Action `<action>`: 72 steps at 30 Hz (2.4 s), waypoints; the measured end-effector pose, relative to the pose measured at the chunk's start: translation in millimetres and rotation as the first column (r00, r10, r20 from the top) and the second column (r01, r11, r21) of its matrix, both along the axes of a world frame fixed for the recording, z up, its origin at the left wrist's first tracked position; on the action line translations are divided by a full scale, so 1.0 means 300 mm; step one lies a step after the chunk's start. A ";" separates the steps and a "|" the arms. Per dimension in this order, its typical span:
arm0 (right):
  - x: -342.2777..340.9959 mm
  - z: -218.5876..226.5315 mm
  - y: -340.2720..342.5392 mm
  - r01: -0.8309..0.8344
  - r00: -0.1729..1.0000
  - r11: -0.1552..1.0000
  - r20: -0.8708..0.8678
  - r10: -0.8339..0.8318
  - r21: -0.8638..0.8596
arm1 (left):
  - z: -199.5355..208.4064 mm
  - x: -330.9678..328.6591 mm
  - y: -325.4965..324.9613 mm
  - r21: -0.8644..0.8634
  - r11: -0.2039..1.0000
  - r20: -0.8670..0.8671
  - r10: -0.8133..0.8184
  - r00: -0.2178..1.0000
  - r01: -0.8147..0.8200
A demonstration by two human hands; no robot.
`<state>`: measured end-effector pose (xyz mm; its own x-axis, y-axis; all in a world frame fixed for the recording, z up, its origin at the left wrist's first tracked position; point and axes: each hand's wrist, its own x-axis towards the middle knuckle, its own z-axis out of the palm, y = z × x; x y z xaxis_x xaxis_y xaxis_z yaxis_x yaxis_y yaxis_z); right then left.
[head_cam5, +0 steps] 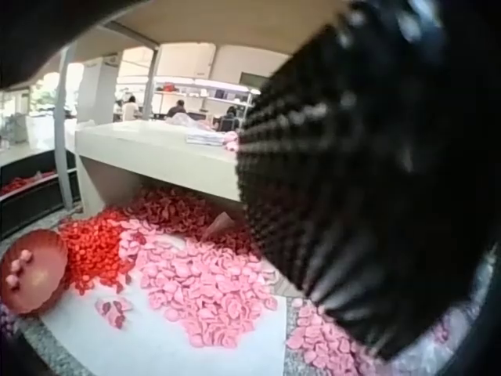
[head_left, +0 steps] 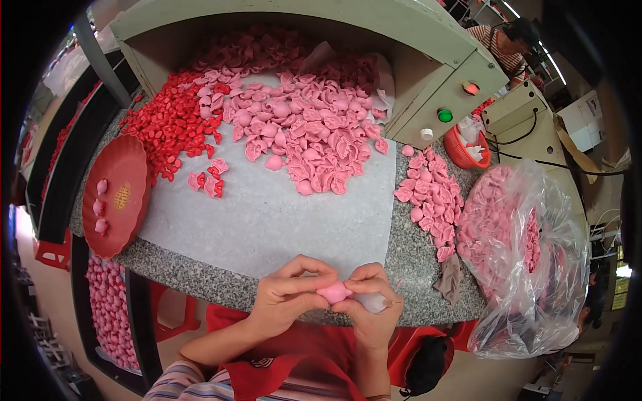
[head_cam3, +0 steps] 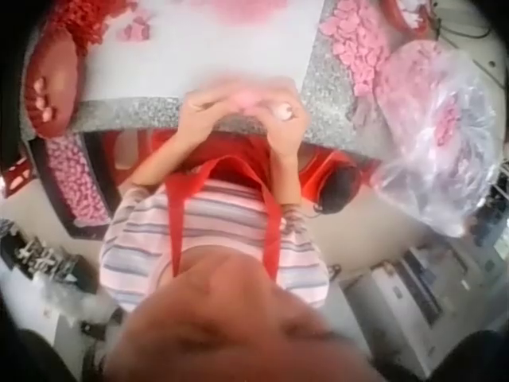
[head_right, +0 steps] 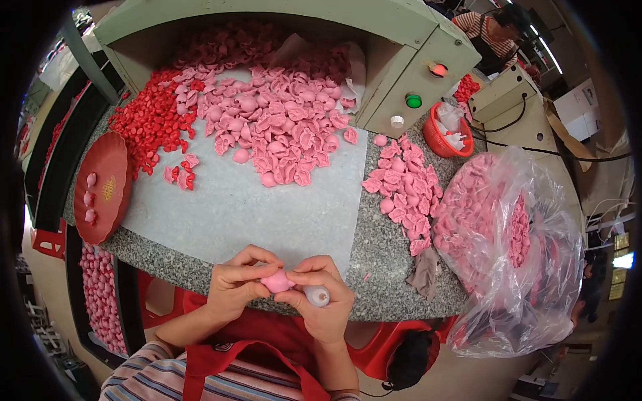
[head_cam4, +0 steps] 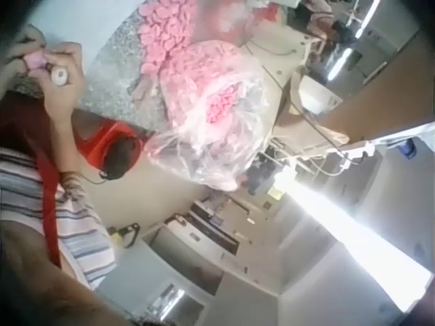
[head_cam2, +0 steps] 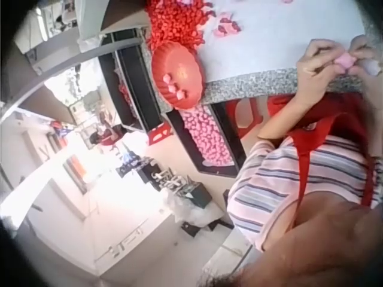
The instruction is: Assembling small pink plastic toy parts by applying adhesive and joining components.
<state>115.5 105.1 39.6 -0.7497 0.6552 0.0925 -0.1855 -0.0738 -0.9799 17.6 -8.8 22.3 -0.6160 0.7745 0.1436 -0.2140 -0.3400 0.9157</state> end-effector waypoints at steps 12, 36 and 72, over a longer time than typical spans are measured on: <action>-0.011 -0.091 0.005 -0.254 0.947 0.863 -0.295 0.130 -0.436 | -0.043 0.022 0.005 0.124 0.992 0.202 -0.026 0.979 0.001; -0.075 0.066 -0.028 0.101 0.963 0.963 0.217 -0.158 0.252 | -0.040 -0.062 0.008 0.204 0.966 0.721 -0.259 0.642 0.161; -0.123 -0.031 0.004 -0.079 0.996 0.917 0.073 0.055 0.392 | -0.090 -0.074 -0.009 0.209 0.972 0.551 -0.207 0.809 0.106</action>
